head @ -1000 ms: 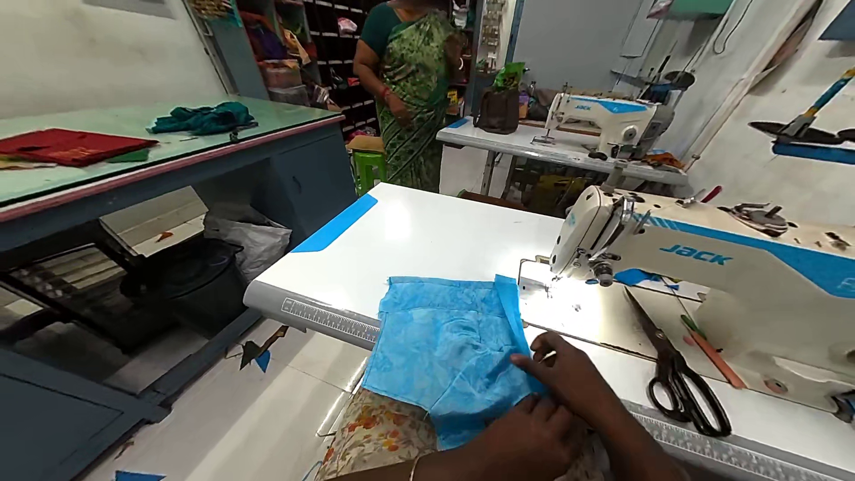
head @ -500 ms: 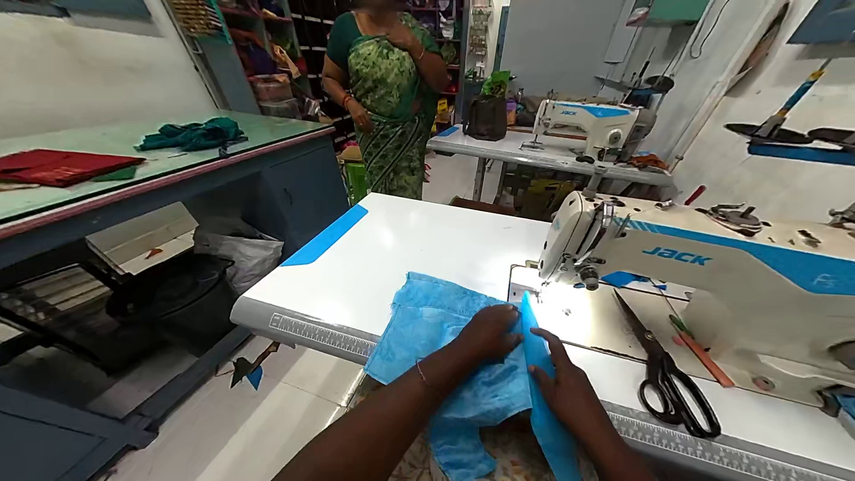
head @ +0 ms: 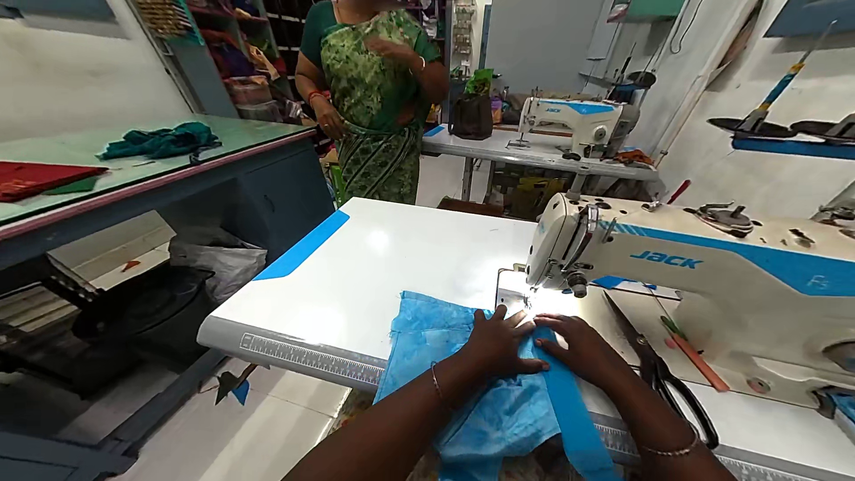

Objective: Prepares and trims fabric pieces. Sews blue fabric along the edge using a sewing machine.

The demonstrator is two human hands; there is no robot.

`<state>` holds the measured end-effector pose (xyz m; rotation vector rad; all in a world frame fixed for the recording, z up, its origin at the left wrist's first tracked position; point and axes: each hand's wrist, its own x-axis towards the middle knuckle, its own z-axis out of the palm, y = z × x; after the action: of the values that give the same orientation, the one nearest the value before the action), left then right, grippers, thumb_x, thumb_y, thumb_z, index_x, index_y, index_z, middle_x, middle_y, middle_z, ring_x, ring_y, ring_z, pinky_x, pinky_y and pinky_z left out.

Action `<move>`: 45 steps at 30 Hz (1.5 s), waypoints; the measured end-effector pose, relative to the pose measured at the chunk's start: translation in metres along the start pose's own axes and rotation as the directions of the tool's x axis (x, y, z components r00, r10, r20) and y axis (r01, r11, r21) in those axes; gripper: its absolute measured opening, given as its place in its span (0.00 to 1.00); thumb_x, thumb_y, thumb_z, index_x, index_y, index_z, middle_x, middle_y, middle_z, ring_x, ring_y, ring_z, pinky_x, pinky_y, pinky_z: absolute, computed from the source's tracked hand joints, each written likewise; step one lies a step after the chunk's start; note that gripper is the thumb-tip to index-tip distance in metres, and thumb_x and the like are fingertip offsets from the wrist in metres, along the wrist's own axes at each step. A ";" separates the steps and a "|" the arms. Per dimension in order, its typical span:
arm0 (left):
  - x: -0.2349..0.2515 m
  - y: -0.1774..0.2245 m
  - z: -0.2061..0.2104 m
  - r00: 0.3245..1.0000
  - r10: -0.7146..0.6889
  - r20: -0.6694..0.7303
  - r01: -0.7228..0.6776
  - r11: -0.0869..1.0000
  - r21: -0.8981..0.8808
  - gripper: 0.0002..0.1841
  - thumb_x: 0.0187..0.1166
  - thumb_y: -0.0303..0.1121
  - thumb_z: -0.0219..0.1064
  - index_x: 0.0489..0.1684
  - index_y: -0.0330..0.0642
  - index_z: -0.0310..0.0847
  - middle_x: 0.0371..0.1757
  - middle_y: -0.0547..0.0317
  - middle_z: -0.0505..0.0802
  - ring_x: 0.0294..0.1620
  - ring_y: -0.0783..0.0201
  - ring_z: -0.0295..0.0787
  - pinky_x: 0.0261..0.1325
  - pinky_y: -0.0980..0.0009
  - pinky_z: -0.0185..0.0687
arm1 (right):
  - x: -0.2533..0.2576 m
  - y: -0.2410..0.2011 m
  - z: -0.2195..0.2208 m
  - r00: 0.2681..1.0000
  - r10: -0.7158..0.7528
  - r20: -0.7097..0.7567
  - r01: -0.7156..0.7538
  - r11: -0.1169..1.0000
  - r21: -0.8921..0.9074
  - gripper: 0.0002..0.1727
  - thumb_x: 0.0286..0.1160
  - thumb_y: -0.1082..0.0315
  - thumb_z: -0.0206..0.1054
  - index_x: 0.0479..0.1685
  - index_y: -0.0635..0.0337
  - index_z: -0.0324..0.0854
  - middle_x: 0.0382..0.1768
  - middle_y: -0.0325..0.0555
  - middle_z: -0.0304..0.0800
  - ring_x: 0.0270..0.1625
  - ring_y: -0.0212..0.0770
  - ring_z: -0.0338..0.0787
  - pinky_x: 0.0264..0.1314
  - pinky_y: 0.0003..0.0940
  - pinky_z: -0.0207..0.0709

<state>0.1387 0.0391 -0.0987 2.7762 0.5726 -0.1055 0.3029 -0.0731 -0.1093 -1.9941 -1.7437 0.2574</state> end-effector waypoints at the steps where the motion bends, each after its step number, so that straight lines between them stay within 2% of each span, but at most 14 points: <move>1: 0.002 0.000 0.000 1.000 -0.008 0.003 0.008 1.000 0.000 0.43 0.77 0.71 0.59 0.91 0.58 0.63 0.93 0.61 0.66 0.88 0.43 0.60 0.74 0.28 0.57 | 0.004 0.007 0.002 1.000 -0.014 -0.003 0.014 1.000 -0.015 0.21 0.82 0.62 0.70 0.68 0.63 0.86 0.72 0.53 0.86 0.72 0.57 0.83 0.78 0.55 0.71; 7: 0.009 -0.006 -0.003 0.999 -0.032 0.034 0.033 0.999 -0.042 0.43 0.79 0.71 0.57 0.95 0.64 0.55 0.97 0.63 0.57 0.95 0.44 0.46 0.78 0.25 0.45 | 0.007 0.013 0.010 0.998 -0.013 -0.066 0.010 0.999 -0.034 0.20 0.84 0.64 0.66 0.69 0.66 0.85 0.72 0.55 0.86 0.72 0.57 0.84 0.79 0.56 0.68; 21: 0.017 -0.024 -0.013 0.999 0.017 0.044 -0.017 1.000 -0.016 0.42 0.78 0.69 0.60 0.94 0.66 0.59 0.96 0.68 0.58 0.93 0.47 0.50 0.76 0.29 0.50 | 0.008 0.014 0.018 0.996 0.017 -0.088 -0.021 0.999 -0.047 0.22 0.88 0.63 0.61 0.75 0.64 0.81 0.76 0.54 0.82 0.74 0.59 0.83 0.79 0.58 0.66; 23: 0.015 -0.016 -0.017 0.999 0.006 0.054 -0.007 1.000 0.009 0.38 0.83 0.64 0.59 0.92 0.59 0.63 0.95 0.60 0.62 0.95 0.43 0.48 0.80 0.28 0.48 | 0.009 0.013 0.019 0.996 0.021 -0.092 -0.027 0.998 -0.064 0.23 0.88 0.63 0.61 0.76 0.65 0.80 0.76 0.55 0.82 0.74 0.60 0.83 0.79 0.59 0.66; 24: 0.012 -0.008 -0.015 1.000 0.013 0.011 -0.013 1.000 0.011 0.34 0.85 0.57 0.61 0.86 0.49 0.71 0.91 0.53 0.70 0.93 0.41 0.53 0.83 0.29 0.49 | 0.009 0.012 0.019 0.995 0.022 -0.102 -0.030 0.997 -0.072 0.22 0.88 0.64 0.61 0.75 0.66 0.80 0.76 0.56 0.82 0.74 0.60 0.83 0.79 0.59 0.66; 26: 0.003 0.016 -0.007 0.997 0.011 -0.080 -0.013 1.000 -0.019 0.19 0.87 0.36 0.64 0.66 0.30 0.84 0.74 0.39 0.85 0.84 0.40 0.71 0.86 0.37 0.56 | 0.008 0.011 0.020 0.988 0.026 -0.151 -0.037 0.997 -0.071 0.20 0.86 0.68 0.62 0.72 0.69 0.82 0.73 0.59 0.84 0.72 0.61 0.85 0.78 0.59 0.68; 27: -0.004 0.030 -0.006 0.999 -0.015 -0.045 0.013 0.998 -0.062 0.15 0.86 0.24 0.59 0.63 0.24 0.83 0.71 0.34 0.85 0.81 0.38 0.74 0.87 0.39 0.58 | 0.006 0.010 0.021 0.981 0.021 -0.193 -0.032 0.998 -0.054 0.19 0.85 0.70 0.63 0.70 0.69 0.83 0.71 0.59 0.86 0.69 0.62 0.86 0.75 0.59 0.71; 29: -0.013 0.045 -0.004 0.996 -0.069 0.061 0.076 0.989 -0.125 0.19 0.87 0.17 0.50 0.73 0.25 0.77 0.80 0.37 0.79 0.87 0.42 0.67 0.90 0.40 0.51 | 0.003 0.010 0.024 0.963 -0.054 -0.265 0.054 0.999 -0.006 0.17 0.84 0.68 0.63 0.66 0.64 0.87 0.68 0.53 0.88 0.63 0.59 0.88 0.68 0.57 0.78; 30: -0.015 0.044 -0.002 0.993 -0.080 0.085 0.092 0.984 -0.151 0.21 0.89 0.19 0.48 0.77 0.28 0.75 0.85 0.42 0.76 0.91 0.45 0.62 0.91 0.37 0.47 | 0.001 0.010 0.025 0.959 -0.091 -0.268 0.101 0.995 0.024 0.18 0.84 0.65 0.62 0.65 0.61 0.88 0.68 0.49 0.89 0.64 0.57 0.87 0.69 0.57 0.77; 32: -0.018 0.033 0.003 0.998 -0.043 0.055 0.053 0.979 -0.196 0.19 0.93 0.28 0.49 0.76 0.33 0.78 0.84 0.48 0.77 0.91 0.50 0.61 0.91 0.35 0.43 | 0.000 0.009 0.026 0.972 -0.090 -0.218 0.106 0.992 0.064 0.18 0.84 0.59 0.63 0.60 0.58 0.92 0.68 0.45 0.90 0.69 0.57 0.85 0.70 0.61 0.73; 34: -0.020 0.019 0.007 1.000 0.031 0.000 -0.030 0.967 -0.254 0.20 0.94 0.37 0.52 0.75 0.36 0.80 0.83 0.50 0.80 0.91 0.53 0.62 0.93 0.38 0.38 | 0.001 0.008 0.025 0.980 -0.048 -0.195 0.060 0.997 0.057 0.18 0.84 0.58 0.64 0.60 0.57 0.92 0.68 0.45 0.90 0.70 0.59 0.83 0.70 0.64 0.71; 37: -0.024 0.004 0.008 0.996 0.090 -0.020 -0.091 0.950 -0.298 0.28 0.90 0.48 0.58 0.84 0.42 0.73 0.87 0.53 0.76 0.93 0.58 0.59 0.96 0.44 0.31 | 0.002 0.008 0.024 0.980 -0.021 -0.196 0.026 0.999 0.023 0.17 0.84 0.61 0.65 0.62 0.58 0.92 0.68 0.46 0.90 0.70 0.60 0.84 0.72 0.63 0.71; 40: -0.023 -0.002 0.010 0.993 0.091 -0.079 -0.112 0.937 -0.332 0.33 0.83 0.53 0.67 0.82 0.41 0.72 0.82 0.53 0.80 0.90 0.59 0.65 0.96 0.48 0.34 | 0.002 0.008 0.025 0.981 0.002 -0.193 0.000 1.000 0.013 0.16 0.84 0.63 0.65 0.62 0.57 0.92 0.69 0.46 0.90 0.71 0.60 0.84 0.74 0.62 0.71; 45: -0.012 -0.012 0.011 0.981 0.126 -0.145 -0.167 0.935 -0.313 0.29 0.80 0.52 0.71 0.72 0.40 0.82 0.77 0.55 0.86 0.86 0.59 0.71 0.95 0.47 0.42 | 0.001 0.010 0.028 0.971 -0.041 -0.236 0.029 0.998 -0.051 0.16 0.84 0.67 0.65 0.63 0.60 0.91 0.69 0.50 0.89 0.68 0.62 0.86 0.71 0.61 0.74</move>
<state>0.1228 0.0414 -0.1107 2.5020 0.3695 0.1792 0.2993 -0.0663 -0.1375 -1.9357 -1.6442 -0.0341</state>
